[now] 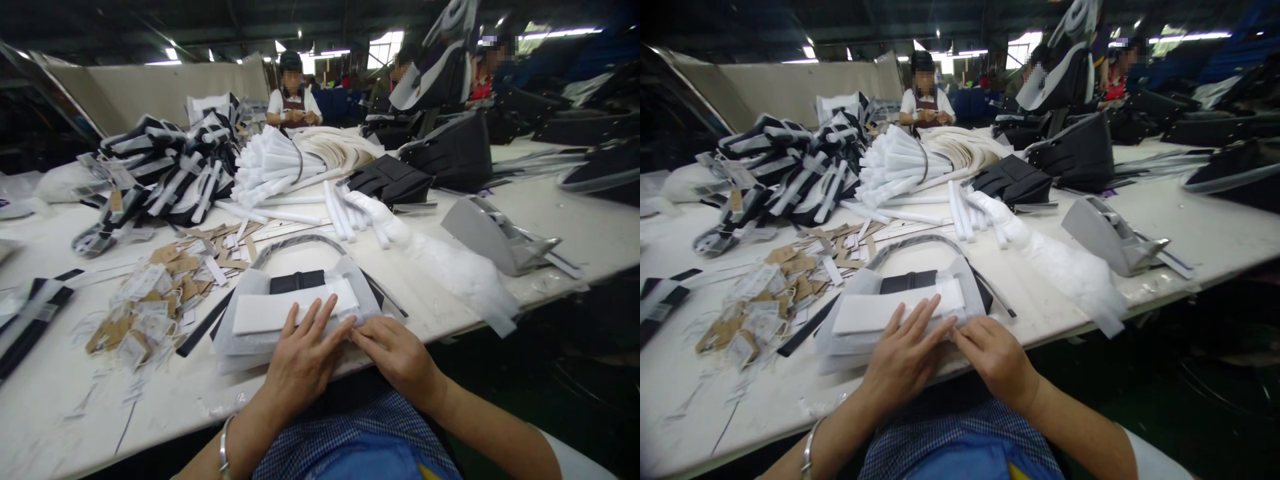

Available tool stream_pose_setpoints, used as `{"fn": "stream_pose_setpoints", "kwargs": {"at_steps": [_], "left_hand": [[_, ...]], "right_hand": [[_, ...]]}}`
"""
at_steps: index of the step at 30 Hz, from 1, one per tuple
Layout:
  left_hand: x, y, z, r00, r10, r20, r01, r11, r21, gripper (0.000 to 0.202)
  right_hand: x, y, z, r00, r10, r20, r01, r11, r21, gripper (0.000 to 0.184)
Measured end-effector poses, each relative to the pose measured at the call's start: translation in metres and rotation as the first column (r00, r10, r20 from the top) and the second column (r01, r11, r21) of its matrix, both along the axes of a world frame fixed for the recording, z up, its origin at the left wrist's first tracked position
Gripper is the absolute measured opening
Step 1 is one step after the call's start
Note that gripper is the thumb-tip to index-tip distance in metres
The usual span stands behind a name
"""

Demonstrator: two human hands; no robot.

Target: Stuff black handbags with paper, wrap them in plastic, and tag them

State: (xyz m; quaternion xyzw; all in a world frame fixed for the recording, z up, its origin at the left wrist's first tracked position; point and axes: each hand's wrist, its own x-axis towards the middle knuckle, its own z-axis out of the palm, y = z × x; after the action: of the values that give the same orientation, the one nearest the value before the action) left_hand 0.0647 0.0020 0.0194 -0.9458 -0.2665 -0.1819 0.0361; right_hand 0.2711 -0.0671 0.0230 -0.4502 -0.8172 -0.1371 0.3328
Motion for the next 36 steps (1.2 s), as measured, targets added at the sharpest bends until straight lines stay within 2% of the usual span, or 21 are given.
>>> {"fn": "stream_pose_setpoints", "kwargs": {"at_steps": [3,5,7,10,13,17,20,26,28,31,33,34,36], "left_hand": [[0.005,-0.004,-0.017,0.998,0.020,0.063,-0.023,0.998,0.054,0.050],[0.006,-0.004,-0.024,0.995,0.040,0.086,-0.046,0.997,0.068,0.048],[0.007,-0.003,-0.027,0.995,0.049,0.088,-0.055,0.996,0.071,0.047],[0.007,-0.002,-0.027,0.996,0.045,0.082,-0.051,0.996,0.079,0.047],[0.007,-0.002,-0.026,0.996,0.044,0.079,-0.051,0.995,0.086,0.047],[0.008,-0.002,-0.024,0.997,0.041,0.067,-0.047,0.994,0.096,0.046],[0.008,-0.002,-0.022,0.997,0.036,0.066,-0.043,0.994,0.103,0.045],[0.009,-0.002,-0.020,0.996,0.039,0.078,-0.048,0.991,0.128,0.044],[0.009,-0.002,-0.020,0.996,0.041,0.078,-0.051,0.990,0.133,0.044],[0.009,-0.002,-0.021,0.995,0.046,0.084,-0.057,0.989,0.136,0.046],[0.009,-0.003,-0.021,0.994,0.053,0.094,-0.066,0.989,0.135,0.046],[0.010,-0.003,-0.021,0.993,0.056,0.101,-0.070,0.988,0.135,0.047],[0.010,-0.003,-0.022,0.992,0.060,0.113,-0.076,0.988,0.135,0.048]], "right_hand": [[0.003,-0.002,-0.001,1.000,0.028,-0.008,-0.028,1.000,-0.007,0.023],[0.012,-0.007,0.000,0.997,0.066,-0.038,-0.068,0.995,-0.071,0.023],[0.026,-0.014,0.000,0.992,0.046,-0.119,-0.062,0.988,-0.139,0.023],[0.050,-0.028,-0.006,0.954,-0.176,-0.244,0.133,0.974,-0.182,0.022],[0.059,-0.039,-0.019,0.898,-0.366,-0.244,0.307,0.918,-0.250,0.030],[0.046,-0.046,-0.036,0.876,-0.462,-0.142,0.385,0.845,-0.371,0.060],[0.035,-0.045,-0.041,0.847,-0.515,-0.131,0.425,0.804,-0.416,0.060],[0.033,-0.039,-0.036,0.805,-0.550,-0.221,0.360,0.750,-0.555,0.049],[0.031,-0.040,-0.032,0.789,-0.537,-0.298,0.270,0.738,-0.618,0.049],[0.023,-0.051,-0.029,0.727,-0.511,-0.459,0.069,0.719,-0.691,0.053],[0.019,-0.062,-0.028,0.696,-0.503,-0.512,0.001,0.714,-0.701,0.057],[0.018,-0.068,-0.028,0.698,-0.502,-0.511,0.015,0.724,-0.690,0.057],[0.021,-0.077,-0.030,0.737,-0.495,-0.461,0.144,0.780,-0.608,0.051]]}}
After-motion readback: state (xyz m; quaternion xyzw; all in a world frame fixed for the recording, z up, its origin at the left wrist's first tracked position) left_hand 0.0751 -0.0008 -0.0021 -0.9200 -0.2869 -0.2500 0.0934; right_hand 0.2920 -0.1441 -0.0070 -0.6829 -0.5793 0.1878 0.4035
